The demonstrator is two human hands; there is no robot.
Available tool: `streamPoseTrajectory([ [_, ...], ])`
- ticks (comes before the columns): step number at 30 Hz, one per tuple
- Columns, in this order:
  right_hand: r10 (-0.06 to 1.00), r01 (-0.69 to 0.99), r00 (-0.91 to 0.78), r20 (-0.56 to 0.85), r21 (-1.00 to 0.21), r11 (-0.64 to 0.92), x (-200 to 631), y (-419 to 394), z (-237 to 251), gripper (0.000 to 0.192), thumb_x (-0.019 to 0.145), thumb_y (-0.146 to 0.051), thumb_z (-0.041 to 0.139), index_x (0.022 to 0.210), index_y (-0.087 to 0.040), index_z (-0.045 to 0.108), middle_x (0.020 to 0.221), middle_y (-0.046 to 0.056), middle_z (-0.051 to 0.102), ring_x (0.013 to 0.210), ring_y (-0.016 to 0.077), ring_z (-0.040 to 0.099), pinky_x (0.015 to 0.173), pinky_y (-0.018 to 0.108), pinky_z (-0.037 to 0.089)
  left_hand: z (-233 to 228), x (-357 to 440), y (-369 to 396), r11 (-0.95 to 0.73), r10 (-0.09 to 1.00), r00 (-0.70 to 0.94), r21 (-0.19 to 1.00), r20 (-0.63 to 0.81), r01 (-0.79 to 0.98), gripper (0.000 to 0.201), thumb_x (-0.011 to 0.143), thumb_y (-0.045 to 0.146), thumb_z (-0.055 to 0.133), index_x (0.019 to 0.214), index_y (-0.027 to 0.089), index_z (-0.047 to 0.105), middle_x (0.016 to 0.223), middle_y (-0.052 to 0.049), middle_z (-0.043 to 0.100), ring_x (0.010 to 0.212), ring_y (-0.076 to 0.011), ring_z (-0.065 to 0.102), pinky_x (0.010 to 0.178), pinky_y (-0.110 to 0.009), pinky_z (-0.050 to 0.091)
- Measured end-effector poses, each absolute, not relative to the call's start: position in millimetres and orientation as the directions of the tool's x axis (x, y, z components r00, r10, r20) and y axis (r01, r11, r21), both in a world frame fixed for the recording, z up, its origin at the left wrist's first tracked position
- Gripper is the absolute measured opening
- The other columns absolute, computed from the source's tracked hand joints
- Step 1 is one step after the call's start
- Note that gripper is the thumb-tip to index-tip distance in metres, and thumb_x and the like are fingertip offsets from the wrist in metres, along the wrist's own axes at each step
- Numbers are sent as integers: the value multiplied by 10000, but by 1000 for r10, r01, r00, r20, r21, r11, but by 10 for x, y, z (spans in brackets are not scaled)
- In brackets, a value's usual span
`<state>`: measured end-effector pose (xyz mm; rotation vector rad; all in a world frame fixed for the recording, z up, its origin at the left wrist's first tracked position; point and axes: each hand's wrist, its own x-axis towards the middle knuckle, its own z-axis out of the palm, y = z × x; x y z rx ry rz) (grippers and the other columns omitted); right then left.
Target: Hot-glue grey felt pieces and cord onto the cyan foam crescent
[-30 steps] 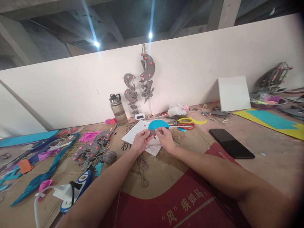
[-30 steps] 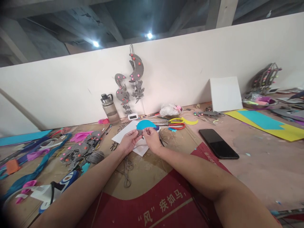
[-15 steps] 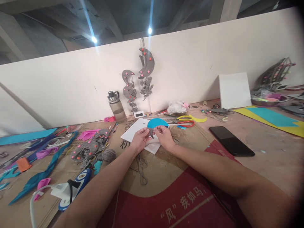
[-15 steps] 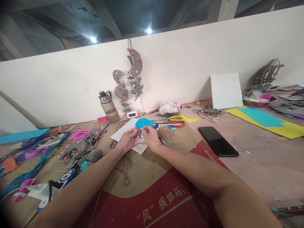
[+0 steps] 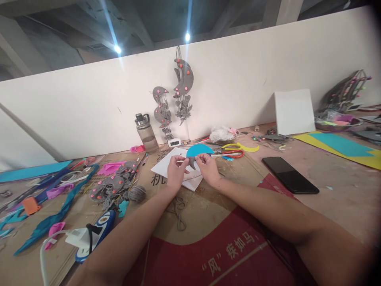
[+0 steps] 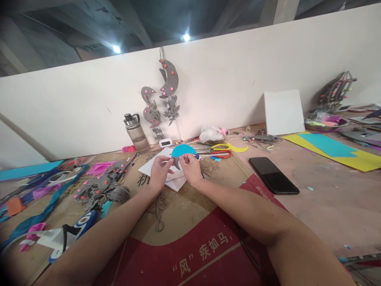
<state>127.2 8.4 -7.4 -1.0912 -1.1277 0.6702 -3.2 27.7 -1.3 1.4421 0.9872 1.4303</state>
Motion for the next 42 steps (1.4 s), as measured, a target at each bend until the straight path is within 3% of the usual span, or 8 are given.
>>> streamPoseTrajectory([
  [4, 861, 132, 340, 379, -925, 355, 1273, 80, -90, 258, 752, -452, 537, 752, -194, 552, 633, -24, 526, 579, 121, 446, 571, 270, 381, -22, -45, 227, -596, 785, 93, 706, 612, 382, 235, 757, 331, 696, 886, 186, 564, 938, -45, 580, 801, -148, 579, 638, -270, 481],
  [9, 876, 183, 283, 390, -919, 350, 1251, 58, -110, 243, 770, -424, 544, 786, -186, 592, 678, -7, 582, 597, 126, 475, 603, 273, 398, -41, -33, 220, -581, 784, 132, 644, 606, 498, 256, 743, 305, 703, 924, 188, 564, 943, -55, 604, 823, -170, 586, 697, -301, 467],
  [13, 857, 294, 226, 463, -871, 393, 1262, 23, -103, 216, 801, -390, 533, 789, -189, 610, 635, -26, 538, 576, 119, 419, 569, 261, 357, -16, -28, 219, -531, 834, 124, 720, 538, 446, 143, 805, 291, 623, 897, 189, 583, 912, -49, 658, 824, -168, 618, 752, -308, 471],
  [17, 852, 319, 167, 496, -845, 429, 1257, -35, -63, 189, 827, -341, 512, 876, -195, 622, 744, -5, 607, 649, 129, 487, 644, 269, 398, 28, -21, 212, -460, 884, 101, 806, 457, 373, 93, 807, 277, 597, 816, 185, 609, 838, -32, 680, 807, -158, 631, 785, -297, 470],
  [23, 860, 257, 161, 484, -862, 437, 1223, -76, -59, 129, 830, -319, 505, 907, -217, 484, 752, -18, 565, 663, 138, 516, 683, 290, 423, 19, -14, 216, -257, 965, 68, 963, 252, 77, 165, 761, 331, 629, 802, 179, 582, 751, -23, 645, 704, -159, 626, 513, -232, 423],
  [29, 854, 238, 175, 490, -863, 446, 1220, -35, -137, 168, 824, -314, 517, 932, -224, 426, 694, -49, 467, 649, 139, 484, 658, 291, 397, -30, -17, 251, -222, 968, 80, 960, 238, -170, 213, 715, 336, 670, 805, 175, 565, 772, -15, 631, 733, -150, 619, 520, -219, 433],
  [36, 884, 213, 188, 429, -896, 389, 1228, -20, -129, 217, 820, -338, 515, 983, -206, 458, 665, -54, 447, 629, 140, 452, 641, 289, 374, -52, -25, 276, -259, 959, 68, 949, 275, -181, 165, 703, 305, 674, 754, 177, 582, 747, 15, 579, 661, -101, 506, 548, -211, 384],
  [42, 884, 204, 189, 427, -898, 390, 1244, -8, -128, 188, 820, -379, 503, 890, -207, 535, 706, -24, 505, 644, 138, 450, 610, 274, 376, 31, -10, 207, -197, 975, 68, 962, 213, -190, 166, 686, 284, 698, 717, 176, 576, 718, 20, 571, 634, -87, 452, 536, -196, 316],
])
